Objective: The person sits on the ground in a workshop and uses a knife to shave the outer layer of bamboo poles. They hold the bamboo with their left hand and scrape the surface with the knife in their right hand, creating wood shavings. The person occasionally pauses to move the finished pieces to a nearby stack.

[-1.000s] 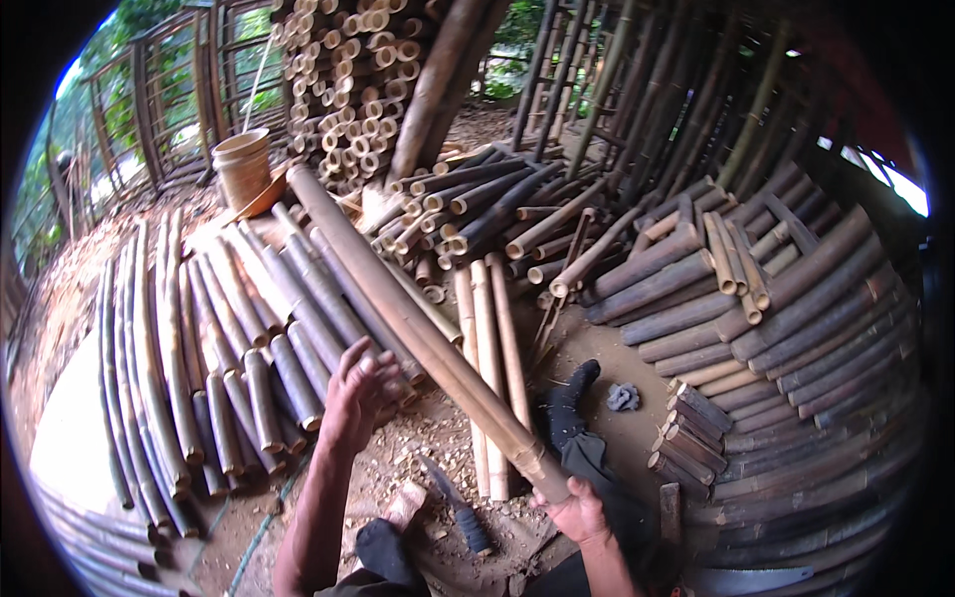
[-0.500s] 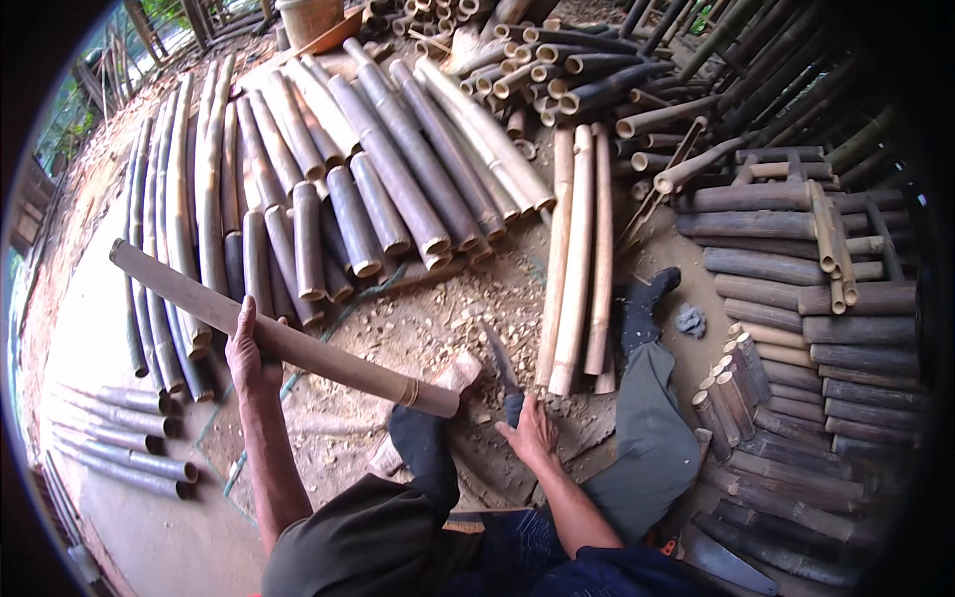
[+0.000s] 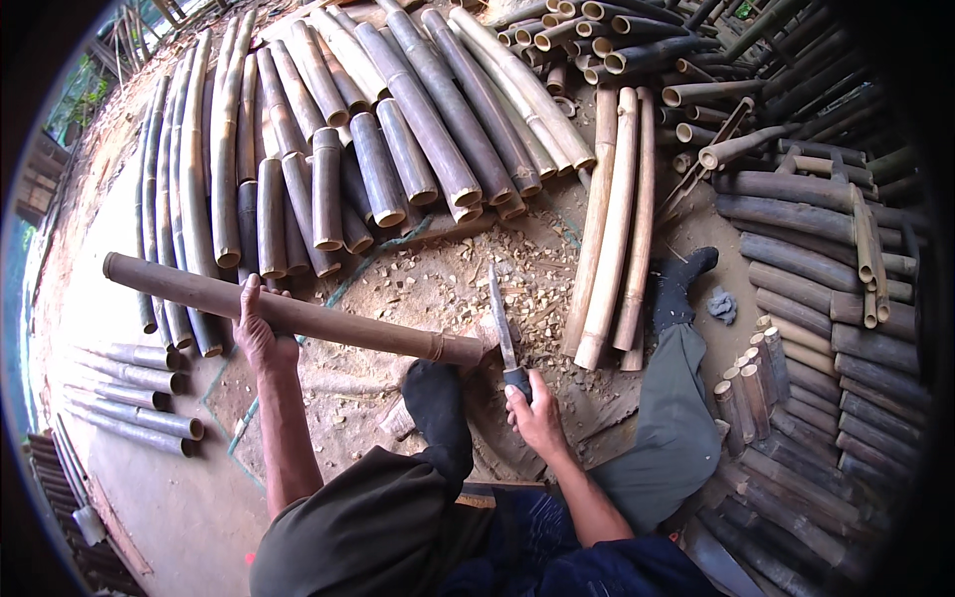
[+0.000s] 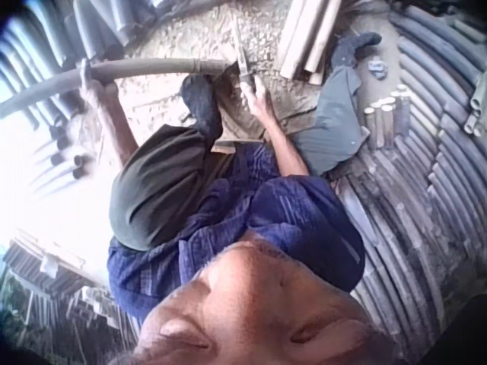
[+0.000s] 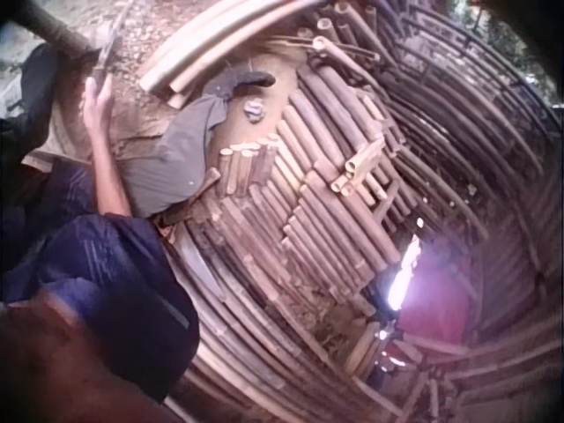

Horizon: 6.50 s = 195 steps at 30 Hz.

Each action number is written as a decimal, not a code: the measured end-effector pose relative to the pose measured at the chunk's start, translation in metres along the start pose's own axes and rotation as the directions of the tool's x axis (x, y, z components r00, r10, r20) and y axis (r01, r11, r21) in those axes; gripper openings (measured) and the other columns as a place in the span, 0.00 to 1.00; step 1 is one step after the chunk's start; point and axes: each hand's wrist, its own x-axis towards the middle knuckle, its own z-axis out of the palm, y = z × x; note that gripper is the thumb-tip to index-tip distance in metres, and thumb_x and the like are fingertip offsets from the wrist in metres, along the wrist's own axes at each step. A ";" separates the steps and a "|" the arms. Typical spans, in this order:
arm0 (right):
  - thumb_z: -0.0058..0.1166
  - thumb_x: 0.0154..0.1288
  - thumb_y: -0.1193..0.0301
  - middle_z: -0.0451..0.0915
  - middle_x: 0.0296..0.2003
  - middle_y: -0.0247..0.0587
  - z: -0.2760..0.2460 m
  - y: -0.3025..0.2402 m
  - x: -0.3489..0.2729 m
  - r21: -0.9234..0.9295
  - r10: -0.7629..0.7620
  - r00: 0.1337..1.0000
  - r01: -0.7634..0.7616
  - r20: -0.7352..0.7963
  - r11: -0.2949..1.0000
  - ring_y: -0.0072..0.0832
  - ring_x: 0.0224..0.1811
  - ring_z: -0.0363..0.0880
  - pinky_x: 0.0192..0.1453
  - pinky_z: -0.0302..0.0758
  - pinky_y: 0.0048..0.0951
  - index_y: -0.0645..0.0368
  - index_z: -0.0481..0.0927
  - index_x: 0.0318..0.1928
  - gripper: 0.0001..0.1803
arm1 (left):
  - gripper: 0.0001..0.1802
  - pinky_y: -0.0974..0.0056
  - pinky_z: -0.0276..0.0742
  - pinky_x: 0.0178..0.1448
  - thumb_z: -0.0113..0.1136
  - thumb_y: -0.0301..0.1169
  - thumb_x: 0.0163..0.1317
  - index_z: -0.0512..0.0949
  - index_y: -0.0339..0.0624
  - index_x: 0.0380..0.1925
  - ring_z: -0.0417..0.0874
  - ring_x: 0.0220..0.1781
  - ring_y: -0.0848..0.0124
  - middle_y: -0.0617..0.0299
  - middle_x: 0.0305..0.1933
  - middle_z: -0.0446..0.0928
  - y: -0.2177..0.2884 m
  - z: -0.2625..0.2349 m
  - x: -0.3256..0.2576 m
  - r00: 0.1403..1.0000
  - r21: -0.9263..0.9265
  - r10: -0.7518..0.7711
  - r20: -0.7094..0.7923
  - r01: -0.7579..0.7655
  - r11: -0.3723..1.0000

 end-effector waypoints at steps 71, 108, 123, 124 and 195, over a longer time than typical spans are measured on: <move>0.54 0.77 0.58 0.84 0.33 0.65 0.020 -0.027 0.009 -0.545 -0.262 0.963 0.188 -0.061 0.817 0.62 0.36 0.86 0.36 0.81 0.58 0.62 0.67 0.47 0.19 | 0.24 0.57 0.82 0.59 0.71 0.22 0.62 0.71 0.35 0.55 0.85 0.46 0.65 0.57 0.43 0.78 0.038 0.051 -0.055 0.866 0.079 0.171 0.469 -0.234 0.969; 0.57 0.75 0.59 0.83 0.32 0.64 0.023 -0.021 0.015 -0.525 -0.296 0.954 0.225 -0.054 0.821 0.64 0.34 0.84 0.36 0.79 0.55 0.64 0.72 0.46 0.18 | 0.22 0.59 0.88 0.51 0.75 0.25 0.61 0.75 0.32 0.51 0.88 0.39 0.63 0.55 0.37 0.82 0.033 0.045 -0.050 0.949 0.153 0.282 0.145 -0.303 0.941; 0.56 0.76 0.55 0.83 0.30 0.63 0.013 -0.019 0.021 -0.543 -0.189 0.982 0.158 -0.001 0.824 0.61 0.34 0.85 0.35 0.80 0.54 0.62 0.70 0.46 0.21 | 0.22 0.48 0.85 0.63 0.71 0.27 0.65 0.71 0.34 0.54 0.85 0.40 0.64 0.56 0.39 0.79 0.048 0.039 -0.056 0.972 -0.050 0.101 0.213 -0.093 0.994; 0.56 0.76 0.55 0.83 0.30 0.62 0.013 -0.034 0.010 -0.503 -0.217 0.976 0.186 -0.003 0.844 0.61 0.34 0.85 0.35 0.80 0.54 0.62 0.70 0.46 0.21 | 0.23 0.50 0.86 0.61 0.72 0.26 0.64 0.72 0.35 0.54 0.85 0.41 0.64 0.56 0.39 0.79 0.045 0.031 -0.053 0.972 -0.004 0.144 0.187 -0.145 0.989; 0.59 0.72 0.52 0.84 0.45 0.68 0.019 0.017 0.031 -0.415 -0.033 0.999 0.047 0.043 0.909 0.66 0.52 0.82 0.52 0.79 0.57 0.63 0.75 0.53 0.26 | 0.57 0.49 0.79 0.68 0.74 0.25 0.58 0.45 0.43 0.79 0.81 0.62 0.56 0.48 0.61 0.75 0.013 0.012 -0.052 0.784 0.139 -0.127 0.608 0.053 0.989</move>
